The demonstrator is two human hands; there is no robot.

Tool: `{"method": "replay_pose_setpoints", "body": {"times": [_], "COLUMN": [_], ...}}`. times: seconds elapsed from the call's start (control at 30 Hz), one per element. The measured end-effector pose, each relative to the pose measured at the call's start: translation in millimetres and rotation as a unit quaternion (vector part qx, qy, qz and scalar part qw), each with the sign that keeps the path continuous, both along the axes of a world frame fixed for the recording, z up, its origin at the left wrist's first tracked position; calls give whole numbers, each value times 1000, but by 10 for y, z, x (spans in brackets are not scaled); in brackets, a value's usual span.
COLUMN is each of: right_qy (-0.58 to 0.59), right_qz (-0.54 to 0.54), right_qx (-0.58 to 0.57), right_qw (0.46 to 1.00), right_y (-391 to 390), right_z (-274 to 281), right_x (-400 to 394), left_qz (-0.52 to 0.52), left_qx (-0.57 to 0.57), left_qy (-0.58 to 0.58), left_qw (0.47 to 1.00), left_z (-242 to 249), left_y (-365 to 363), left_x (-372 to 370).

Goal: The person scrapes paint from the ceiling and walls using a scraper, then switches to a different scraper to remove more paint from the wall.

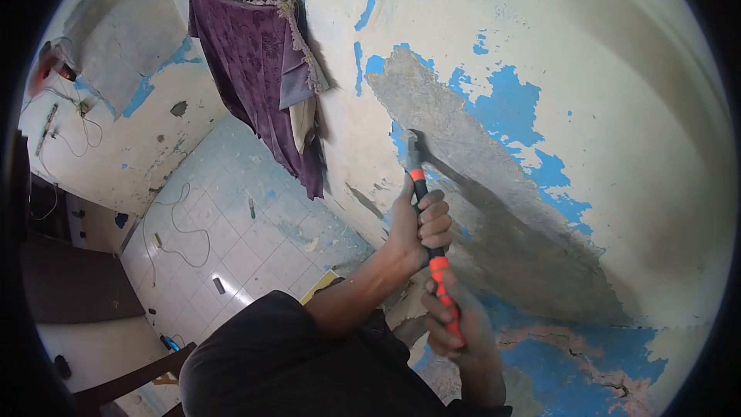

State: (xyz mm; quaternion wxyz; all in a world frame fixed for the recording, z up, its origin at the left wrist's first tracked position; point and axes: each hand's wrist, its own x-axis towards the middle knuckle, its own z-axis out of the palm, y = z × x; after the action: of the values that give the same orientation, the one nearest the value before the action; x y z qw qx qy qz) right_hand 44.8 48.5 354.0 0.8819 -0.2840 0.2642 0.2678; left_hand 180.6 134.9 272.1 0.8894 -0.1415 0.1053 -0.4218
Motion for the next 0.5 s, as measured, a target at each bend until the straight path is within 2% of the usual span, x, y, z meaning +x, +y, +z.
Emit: {"method": "replay_pose_setpoints", "body": {"times": [0.07, 0.17, 0.23, 0.3, 0.33, 0.4, 0.43, 0.5], "right_qy": [-10, 0, -9, -6, -10, 0, 7, 2], "right_qz": [-16, -24, -10, -21, -21, -1, 11, 8], "right_qx": [-5, 8, 26, -9, -31, 26, 53, 14], "right_qw": [1000, 1000, 1000, 1000, 999, 1000, 999, 1000], "right_y": [86, -71, -129, 23, 60, -235, -312, -109], "right_z": [74, 81, 85, 97, 120, -92, -131, -41], "right_x": [-177, -112, -70, -251, -266, 57, 159, 103], "left_qz": [-30, -2, -3, -18, -2, 27, 26, 32], "left_qx": [-28, 75, 41, 15, 37, 87, 78, 56], "left_qy": [-37, -14, -13, -12, -9, 7, 8, -5], "left_qw": [999, 997, 999, 1000, 999, 996, 997, 998], "left_z": [54, 141, 97, 79, 95, 52, -26, -129], "left_y": [9, -57, -80, -69, -94, -115, -98, -22], "left_x": [-104, -55, -82, -114, -59, -22, -37, 100]}}
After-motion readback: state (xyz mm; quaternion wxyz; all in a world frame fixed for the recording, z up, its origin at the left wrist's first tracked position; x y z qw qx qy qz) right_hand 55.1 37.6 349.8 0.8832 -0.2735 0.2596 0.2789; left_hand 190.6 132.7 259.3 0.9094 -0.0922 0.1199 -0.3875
